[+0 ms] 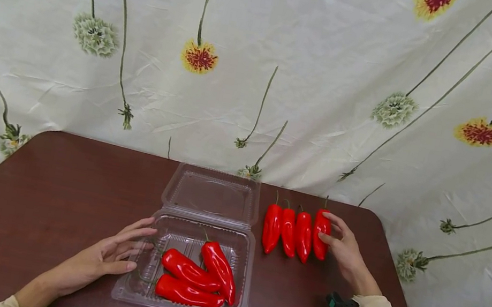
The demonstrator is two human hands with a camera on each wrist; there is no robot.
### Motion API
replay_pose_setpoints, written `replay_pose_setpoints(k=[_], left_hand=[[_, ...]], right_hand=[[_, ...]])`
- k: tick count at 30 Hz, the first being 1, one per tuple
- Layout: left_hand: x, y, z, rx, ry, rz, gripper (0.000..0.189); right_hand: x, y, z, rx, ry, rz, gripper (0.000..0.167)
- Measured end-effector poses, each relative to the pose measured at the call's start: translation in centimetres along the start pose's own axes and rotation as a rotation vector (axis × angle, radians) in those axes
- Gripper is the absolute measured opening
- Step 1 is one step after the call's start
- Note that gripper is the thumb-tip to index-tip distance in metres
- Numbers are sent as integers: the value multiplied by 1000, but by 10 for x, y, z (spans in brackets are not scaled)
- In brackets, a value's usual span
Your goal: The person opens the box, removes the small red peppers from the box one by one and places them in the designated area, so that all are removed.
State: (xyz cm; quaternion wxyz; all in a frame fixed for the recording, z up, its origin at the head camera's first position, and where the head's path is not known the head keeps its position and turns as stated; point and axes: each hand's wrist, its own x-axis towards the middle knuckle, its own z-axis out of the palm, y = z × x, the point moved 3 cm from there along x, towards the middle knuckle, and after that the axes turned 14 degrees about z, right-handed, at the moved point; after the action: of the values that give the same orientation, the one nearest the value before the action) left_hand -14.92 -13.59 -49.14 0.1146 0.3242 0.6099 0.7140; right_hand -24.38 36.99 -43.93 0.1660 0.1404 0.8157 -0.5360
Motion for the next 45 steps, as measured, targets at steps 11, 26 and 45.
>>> replay_pose_setpoints(k=[11, 26, 45], left_hand=[[1, 0, -1, 20, 4, -16, 65], [-1, -1, 0, 0, -3, -5, 65], [-1, -2, 0, -8, 4, 4, 65]], right_hand=[[5, 2, 4, -24, 5, 29, 61], [7, 14, 6, -67, 18, 98, 60], [9, 15, 9, -65, 48, 110, 60]])
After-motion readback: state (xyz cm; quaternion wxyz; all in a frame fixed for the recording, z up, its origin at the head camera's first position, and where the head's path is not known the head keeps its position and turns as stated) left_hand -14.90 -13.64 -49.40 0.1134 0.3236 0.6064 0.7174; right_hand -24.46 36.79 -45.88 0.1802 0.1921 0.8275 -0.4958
